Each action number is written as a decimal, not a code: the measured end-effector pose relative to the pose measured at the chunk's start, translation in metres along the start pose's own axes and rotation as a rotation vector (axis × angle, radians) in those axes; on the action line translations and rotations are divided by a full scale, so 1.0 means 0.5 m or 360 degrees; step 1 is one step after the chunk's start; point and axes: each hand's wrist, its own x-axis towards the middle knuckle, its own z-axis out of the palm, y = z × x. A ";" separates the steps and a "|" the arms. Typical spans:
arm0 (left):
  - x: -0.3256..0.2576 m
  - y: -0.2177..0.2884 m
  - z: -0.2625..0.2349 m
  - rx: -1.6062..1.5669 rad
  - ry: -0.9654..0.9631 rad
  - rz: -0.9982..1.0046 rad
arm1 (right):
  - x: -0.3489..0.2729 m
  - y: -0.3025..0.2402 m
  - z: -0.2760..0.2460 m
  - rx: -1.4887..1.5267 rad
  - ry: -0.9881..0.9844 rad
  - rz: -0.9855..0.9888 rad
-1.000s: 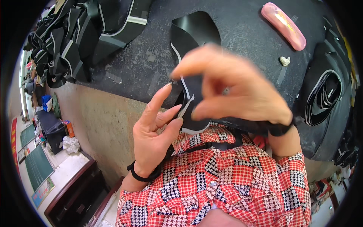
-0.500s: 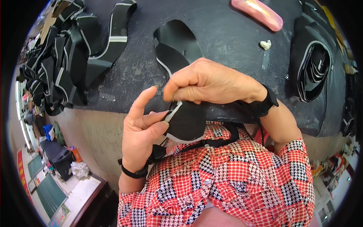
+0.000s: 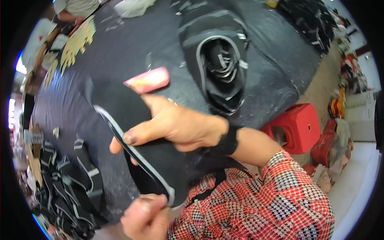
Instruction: Applying a white adhesive or reinforcement strip to the heel section of black shoe components.
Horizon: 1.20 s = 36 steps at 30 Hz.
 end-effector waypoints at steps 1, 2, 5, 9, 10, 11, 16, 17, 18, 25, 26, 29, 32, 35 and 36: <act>0.046 0.006 0.037 -0.0086 -0.0229 0.0489 | -0.032 -0.058 0.004 -0.0152 -0.0020 -0.0111; 0.088 -0.001 0.103 -0.0320 -0.0298 0.0599 | -0.086 -0.122 -0.012 -0.0337 0.0162 -0.0141; 0.129 -0.011 0.218 -0.0074 -0.0416 0.0635 | -0.187 -0.189 -0.093 -0.0703 0.0413 -0.0265; 0.127 -0.059 0.347 0.0176 -0.0762 0.0638 | -0.315 -0.148 -0.231 -0.0317 0.1294 -0.0493; 0.133 -0.059 0.370 0.0197 -0.0784 0.0637 | -0.328 -0.141 -0.259 -0.0269 0.1370 -0.0517; 0.140 -0.058 0.388 0.0228 -0.0808 0.0632 | -0.337 -0.133 -0.290 -0.0209 0.1440 -0.0540; 0.209 -0.034 0.397 0.0400 -0.0683 0.0516 | -0.312 -0.180 -0.365 -0.0069 0.0870 -0.0664; 0.211 -0.042 0.390 0.0364 -0.0583 0.0544 | -0.270 -0.191 -0.368 -0.0121 0.0893 -0.0670; 0.220 -0.043 0.392 0.0421 -0.0518 0.0581 | -0.241 -0.201 -0.370 -0.0174 0.0948 -0.0686; 0.222 -0.059 0.341 -0.0281 -0.0512 0.0409 | -0.244 -0.214 -0.367 -0.1093 0.1691 -0.0676; 0.206 -0.056 0.301 -0.0145 -0.0493 0.0423 | -0.261 -0.206 -0.379 -0.1431 0.1860 -0.0677; 0.156 -0.046 0.138 -0.0234 -0.0469 -0.0138 | -0.276 -0.203 -0.304 -0.2131 0.2051 -0.0916; 0.138 0.012 -0.033 -0.0785 0.0173 -0.0075 | -0.229 -0.196 -0.103 -0.1530 0.1071 -0.0940; 0.137 0.082 -0.125 -0.0933 0.0475 0.0437 | -0.175 -0.135 0.085 -0.1462 0.0109 -0.1117; 0.120 0.095 -0.156 -0.0934 0.0474 0.0503 | -0.145 -0.128 0.125 -0.1333 -0.0183 -0.1210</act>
